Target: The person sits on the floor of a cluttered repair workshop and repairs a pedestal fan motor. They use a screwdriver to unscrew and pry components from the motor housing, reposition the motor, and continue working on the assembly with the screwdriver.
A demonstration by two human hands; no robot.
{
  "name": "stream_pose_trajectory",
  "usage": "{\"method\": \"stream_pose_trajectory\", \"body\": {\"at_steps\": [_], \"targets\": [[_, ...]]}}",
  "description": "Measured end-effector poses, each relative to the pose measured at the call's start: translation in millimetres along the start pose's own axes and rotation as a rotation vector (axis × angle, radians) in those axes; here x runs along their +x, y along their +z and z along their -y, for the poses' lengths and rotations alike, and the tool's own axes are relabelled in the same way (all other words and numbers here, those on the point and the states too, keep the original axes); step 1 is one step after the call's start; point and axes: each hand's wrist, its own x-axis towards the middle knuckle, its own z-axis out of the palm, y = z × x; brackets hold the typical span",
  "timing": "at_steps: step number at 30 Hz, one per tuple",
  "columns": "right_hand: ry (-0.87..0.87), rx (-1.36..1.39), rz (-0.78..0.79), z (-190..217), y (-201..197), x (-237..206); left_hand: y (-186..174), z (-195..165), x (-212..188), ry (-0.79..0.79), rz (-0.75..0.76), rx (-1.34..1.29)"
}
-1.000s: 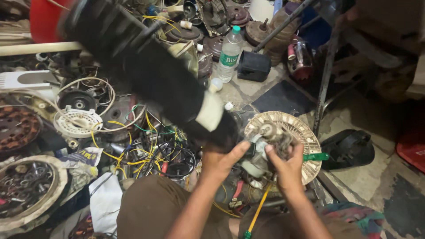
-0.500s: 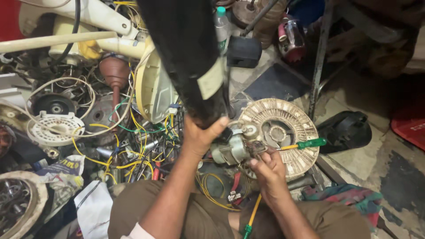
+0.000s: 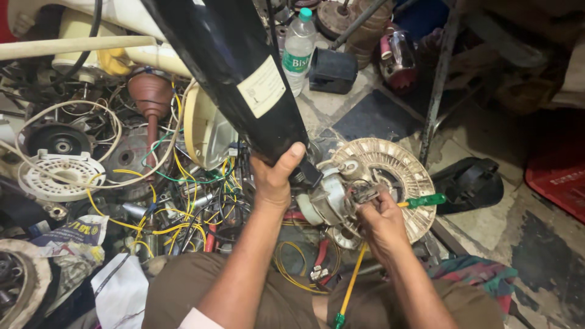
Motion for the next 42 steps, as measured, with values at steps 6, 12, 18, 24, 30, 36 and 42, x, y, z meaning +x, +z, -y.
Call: {"method": "stream_pose_trajectory", "body": {"at_steps": [6,12,18,24,30,36,42], "targets": [[-0.218,0.035,-0.165,-10.0,14.6,8.3,-4.2,7.8,1.3,-0.054,-0.031,-0.085],[-0.03,-0.126,-0.183,-27.4,12.4,-2.5,-9.9,12.0,-5.0,0.023,0.036,0.051],[-0.063,0.002,-0.15,-30.7,11.7,-6.2,-8.2,7.5,-10.9,0.015,0.031,0.12],[-0.08,-0.116,-0.008,-38.8,-2.0,-5.9,-8.5,16.6,-11.7,0.013,-0.077,0.088],[-0.157,-0.606,-0.032,-21.9,-81.9,-18.2,-13.4,18.8,-9.4,-0.025,-0.134,0.025],[-0.563,-1.335,-0.323,25.4,-151.3,8.8,5.4,12.0,-24.2,0.018,-0.024,0.067],[-0.304,-1.522,-0.12,50.3,-161.1,21.1,6.3,-2.0,-23.8,0.043,0.185,0.058]]}}
